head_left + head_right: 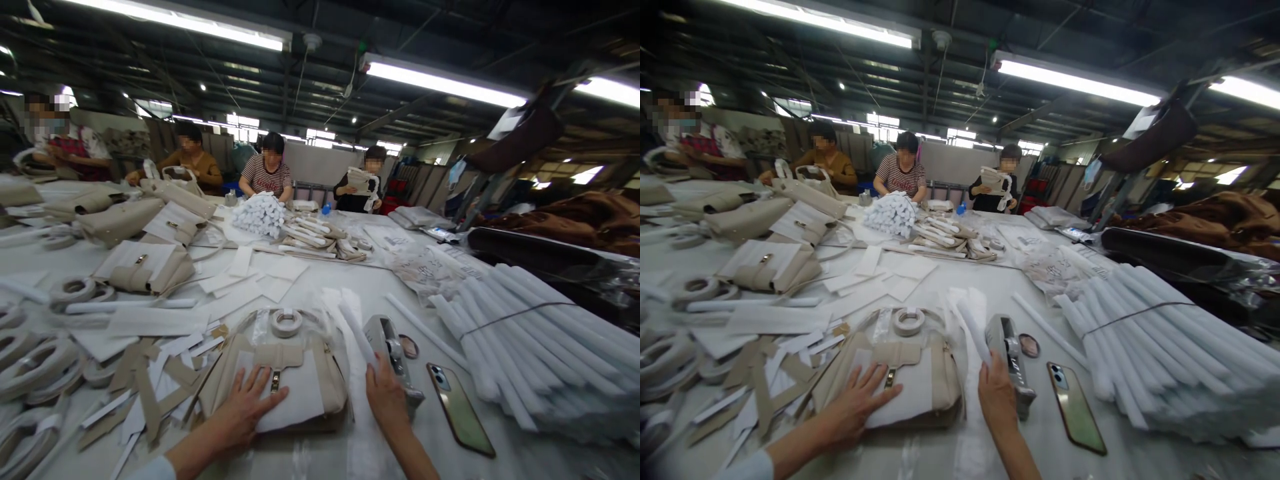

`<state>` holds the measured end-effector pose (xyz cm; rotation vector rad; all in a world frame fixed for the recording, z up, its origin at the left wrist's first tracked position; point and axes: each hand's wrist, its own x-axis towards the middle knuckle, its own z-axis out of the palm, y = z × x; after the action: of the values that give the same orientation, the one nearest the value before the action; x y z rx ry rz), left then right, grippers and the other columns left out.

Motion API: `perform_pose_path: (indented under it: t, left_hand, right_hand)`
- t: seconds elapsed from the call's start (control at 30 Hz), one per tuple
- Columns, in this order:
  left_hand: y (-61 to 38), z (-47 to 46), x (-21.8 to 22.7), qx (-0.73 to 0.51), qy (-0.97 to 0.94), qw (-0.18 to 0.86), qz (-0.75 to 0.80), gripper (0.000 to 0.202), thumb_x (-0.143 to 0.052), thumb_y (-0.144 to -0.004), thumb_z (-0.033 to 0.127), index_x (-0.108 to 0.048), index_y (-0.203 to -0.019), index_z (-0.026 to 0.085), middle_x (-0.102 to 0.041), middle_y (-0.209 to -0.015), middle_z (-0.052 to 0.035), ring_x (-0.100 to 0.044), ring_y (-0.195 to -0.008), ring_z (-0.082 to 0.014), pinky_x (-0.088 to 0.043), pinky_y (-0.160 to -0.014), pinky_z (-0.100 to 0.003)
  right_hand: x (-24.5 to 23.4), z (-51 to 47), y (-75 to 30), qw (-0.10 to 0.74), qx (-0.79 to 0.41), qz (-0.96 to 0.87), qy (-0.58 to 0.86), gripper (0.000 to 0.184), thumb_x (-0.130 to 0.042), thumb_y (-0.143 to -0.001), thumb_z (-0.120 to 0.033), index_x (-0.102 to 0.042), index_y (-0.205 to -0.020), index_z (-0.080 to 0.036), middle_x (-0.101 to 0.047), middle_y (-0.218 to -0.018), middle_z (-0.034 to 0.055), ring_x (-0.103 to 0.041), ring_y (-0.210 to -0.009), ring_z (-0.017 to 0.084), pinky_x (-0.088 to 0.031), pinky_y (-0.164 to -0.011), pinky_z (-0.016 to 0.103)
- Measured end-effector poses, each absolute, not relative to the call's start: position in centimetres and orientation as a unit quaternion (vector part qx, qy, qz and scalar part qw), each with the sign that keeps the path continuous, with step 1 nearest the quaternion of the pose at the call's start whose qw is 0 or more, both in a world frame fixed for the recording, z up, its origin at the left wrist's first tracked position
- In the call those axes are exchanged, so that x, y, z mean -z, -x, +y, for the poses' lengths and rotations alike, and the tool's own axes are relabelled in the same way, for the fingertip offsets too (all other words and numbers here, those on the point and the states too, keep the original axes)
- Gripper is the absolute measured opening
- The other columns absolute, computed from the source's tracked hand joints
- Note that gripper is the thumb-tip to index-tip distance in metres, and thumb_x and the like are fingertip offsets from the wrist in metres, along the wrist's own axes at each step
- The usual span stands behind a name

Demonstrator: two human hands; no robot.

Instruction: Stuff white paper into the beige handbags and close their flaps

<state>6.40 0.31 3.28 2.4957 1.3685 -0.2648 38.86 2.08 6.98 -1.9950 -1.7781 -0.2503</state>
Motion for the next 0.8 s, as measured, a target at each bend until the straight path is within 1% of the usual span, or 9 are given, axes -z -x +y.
perform_pose_path:
  t: [0.1, 0.17, 0.27, 0.3, 0.43, 0.53, 0.63, 0.7, 0.8]
  left_hand:
    - [-6.3, 0.4, -3.7, 0.086, -0.867, 0.152, 0.466, 0.107, -0.051, -0.058, -0.002, -0.009, -0.145, 0.044, -0.01, -0.156, -0.0118, -0.005, -0.141, -0.0386, -0.01, -0.107, -0.065]
    - [-6.1, 0.5, -4.3, 0.078, -0.87, 0.158, 0.46, 0.105, -0.051, -0.06, -0.002, -0.01, -0.145, 0.044, -0.014, -0.155, -0.0122, -0.009, -0.141, -0.0384, -0.014, -0.107, -0.065]
    - [-5.7, 1.0, -6.0, 0.077, -0.877, 0.182, 0.438, 0.098, -0.053, -0.066, 0.004, -0.012, -0.145, 0.044, -0.019, -0.154, -0.0124, -0.016, -0.139, -0.0396, -0.019, -0.104, -0.066]
    - [-5.6, 1.2, -6.9, 0.077, -0.88, 0.193, 0.426, 0.093, -0.055, -0.07, 0.008, -0.013, -0.145, 0.044, -0.021, -0.153, -0.0126, -0.019, -0.139, -0.0403, -0.021, -0.103, -0.067]
    - [-5.1, 2.6, -10.1, 0.098, -0.895, 0.243, 0.36, 0.075, -0.056, -0.082, 0.038, -0.018, -0.147, 0.036, -0.035, -0.145, -0.0173, -0.036, -0.13, -0.043, -0.034, -0.096, -0.066]
    - [-4.8, 3.8, -11.2, 0.108, -0.891, 0.268, 0.35, 0.068, -0.054, -0.085, 0.039, -0.024, -0.146, 0.035, -0.039, -0.143, -0.0145, -0.04, -0.128, -0.0381, -0.037, -0.099, -0.056]
    - [-4.6, 4.4, -11.4, 0.113, -0.889, 0.284, 0.342, 0.072, -0.058, -0.083, 0.04, -0.024, -0.146, 0.034, -0.039, -0.144, -0.0117, -0.042, -0.127, -0.035, -0.038, -0.1, -0.048]
    - [-4.5, 4.4, -11.5, 0.115, -0.888, 0.288, 0.338, 0.073, -0.059, -0.083, 0.042, -0.023, -0.146, 0.032, -0.037, -0.145, -0.0113, -0.042, -0.127, -0.0346, -0.038, -0.101, -0.046]
    - [-4.5, 4.2, -11.8, 0.117, -0.887, 0.291, 0.338, 0.073, -0.058, -0.084, 0.044, -0.022, -0.147, 0.032, -0.036, -0.146, -0.0116, -0.041, -0.128, -0.0361, -0.037, -0.101, -0.048]
  right_hand:
    - [-9.1, -0.3, -39.1, 0.347, 0.025, -0.642, 0.683, 0.033, -0.04, -0.092, -0.037, -0.048, -0.118, -0.018, -0.067, -0.102, 0.0112, -0.067, -0.084, 0.025, -0.056, -0.072, 0.037]
    - [-10.0, -2.5, -38.7, 0.375, -0.003, -0.672, 0.638, 0.034, -0.045, -0.091, -0.039, -0.049, -0.119, -0.02, -0.068, -0.102, 0.0088, -0.068, -0.084, 0.024, -0.057, -0.072, 0.034]
    - [-9.6, -6.0, -37.4, 0.348, -0.016, -0.762, 0.546, 0.034, -0.04, -0.094, -0.03, -0.047, -0.126, -0.022, -0.066, -0.112, 0.0075, -0.065, -0.098, 0.021, -0.055, -0.082, 0.029]
    - [-9.2, -6.9, -36.8, 0.339, -0.017, -0.792, 0.508, 0.035, -0.037, -0.094, -0.028, -0.046, -0.128, -0.022, -0.066, -0.112, 0.0071, -0.065, -0.099, 0.02, -0.055, -0.083, 0.028]
    - [-6.9, -8.9, -34.3, 0.296, -0.008, -0.88, 0.371, 0.038, -0.036, -0.093, -0.022, -0.048, -0.129, -0.018, -0.066, -0.097, 0.008, -0.065, -0.082, 0.017, -0.055, -0.073, 0.025]
    - [-5.9, -8.6, -32.1, 0.247, 0.019, -0.898, 0.362, 0.037, -0.04, -0.093, -0.019, -0.05, -0.128, -0.017, -0.064, -0.098, 0.0105, -0.062, -0.08, 0.018, -0.053, -0.071, 0.029]
    - [-5.4, -7.2, -29.9, 0.246, 0.076, -0.895, 0.363, 0.034, -0.04, -0.093, -0.015, -0.055, -0.123, -0.017, -0.063, -0.1, 0.0118, -0.06, -0.083, 0.02, -0.05, -0.071, 0.033]
    - [-4.9, -6.3, -28.6, 0.26, 0.106, -0.895, 0.348, 0.033, -0.039, -0.093, -0.012, -0.057, -0.121, -0.016, -0.064, -0.098, 0.0114, -0.059, -0.084, 0.02, -0.047, -0.074, 0.034]
    - [-3.9, -5.4, -27.0, 0.285, 0.125, -0.892, 0.328, 0.03, -0.041, -0.093, -0.01, -0.059, -0.117, -0.014, -0.065, -0.098, 0.0104, -0.058, -0.088, 0.019, -0.043, -0.08, 0.035]
